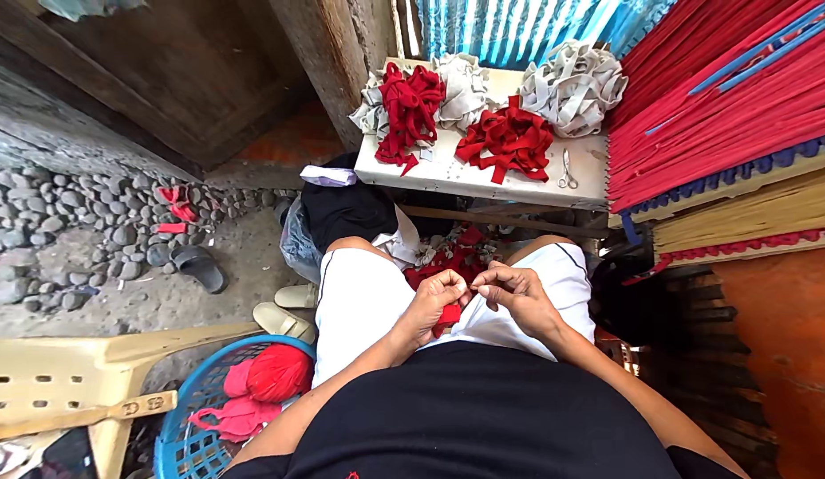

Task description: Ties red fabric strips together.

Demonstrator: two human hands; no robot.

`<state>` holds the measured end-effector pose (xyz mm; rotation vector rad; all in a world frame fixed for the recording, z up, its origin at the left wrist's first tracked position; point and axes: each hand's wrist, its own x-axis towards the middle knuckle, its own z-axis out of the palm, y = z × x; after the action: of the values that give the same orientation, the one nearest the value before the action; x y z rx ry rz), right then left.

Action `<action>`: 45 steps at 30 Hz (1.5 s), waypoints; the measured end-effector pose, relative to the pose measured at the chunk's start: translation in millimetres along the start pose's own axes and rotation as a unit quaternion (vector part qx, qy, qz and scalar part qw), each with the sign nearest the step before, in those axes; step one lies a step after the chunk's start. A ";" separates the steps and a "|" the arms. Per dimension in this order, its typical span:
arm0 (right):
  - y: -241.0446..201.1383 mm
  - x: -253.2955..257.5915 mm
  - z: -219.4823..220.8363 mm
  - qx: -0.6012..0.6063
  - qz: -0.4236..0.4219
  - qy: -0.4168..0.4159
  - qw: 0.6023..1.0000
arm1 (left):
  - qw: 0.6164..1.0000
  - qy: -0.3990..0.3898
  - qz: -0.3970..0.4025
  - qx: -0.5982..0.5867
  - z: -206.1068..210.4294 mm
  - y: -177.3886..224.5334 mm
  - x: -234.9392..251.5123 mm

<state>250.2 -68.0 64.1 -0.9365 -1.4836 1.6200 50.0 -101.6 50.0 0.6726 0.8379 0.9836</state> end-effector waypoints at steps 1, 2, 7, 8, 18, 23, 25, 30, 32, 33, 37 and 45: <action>0.6 -0.1 2.5 0.031 0.007 0.014 0.999 | 0.999 -0.012 -0.008 -0.042 0.2 0.6 0.1; 1.0 0.0 4.5 0.057 0.013 0.028 0.998 | 0.997 -0.018 -0.012 -0.072 -0.5 0.6 0.4; 2.9 1.4 9.1 0.119 0.030 0.073 0.990 | 0.996 0.013 0.033 -0.077 2.9 -0.1 1.3; 3.6 1.7 9.7 0.121 0.031 0.075 0.989 | 0.997 0.026 0.046 -0.062 4.9 -0.2 1.6; 12.8 2.6 18.3 0.070 0.010 0.090 0.993 | 0.975 0.152 0.149 0.068 16.1 -5.0 2.9; 16.9 3.2 23.9 0.053 0.023 0.097 0.994 | 0.941 0.192 0.244 0.136 14.5 -15.5 4.5; 15.2 4.4 25.9 0.068 0.040 0.106 0.991 | 0.930 0.200 0.266 0.155 14.4 -18.2 5.0; 8.7 4.8 29.3 0.098 0.033 0.112 0.988 | 0.919 0.201 0.277 0.197 12.9 -21.9 7.3; 10.3 4.7 28.9 0.071 0.003 0.107 0.992 | 0.907 0.196 0.294 0.231 10.3 -24.3 8.7; 12.6 5.0 28.5 0.049 -0.014 0.102 0.994 | 0.897 0.189 0.305 0.256 7.9 -25.7 8.9; 22.5 7.2 25.1 -0.092 -0.078 0.093 0.988 | 0.869 0.158 0.312 0.350 0.3 -29.0 9.5; -1.6 13.1 2.0 0.048 -0.043 0.094 0.994 | 0.903 0.105 0.175 0.378 -6.8 -30.1 15.9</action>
<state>242.4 -57.2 65.4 -0.9313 -1.2893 1.4856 62.1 -98.6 17.6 1.4384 1.3427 1.0534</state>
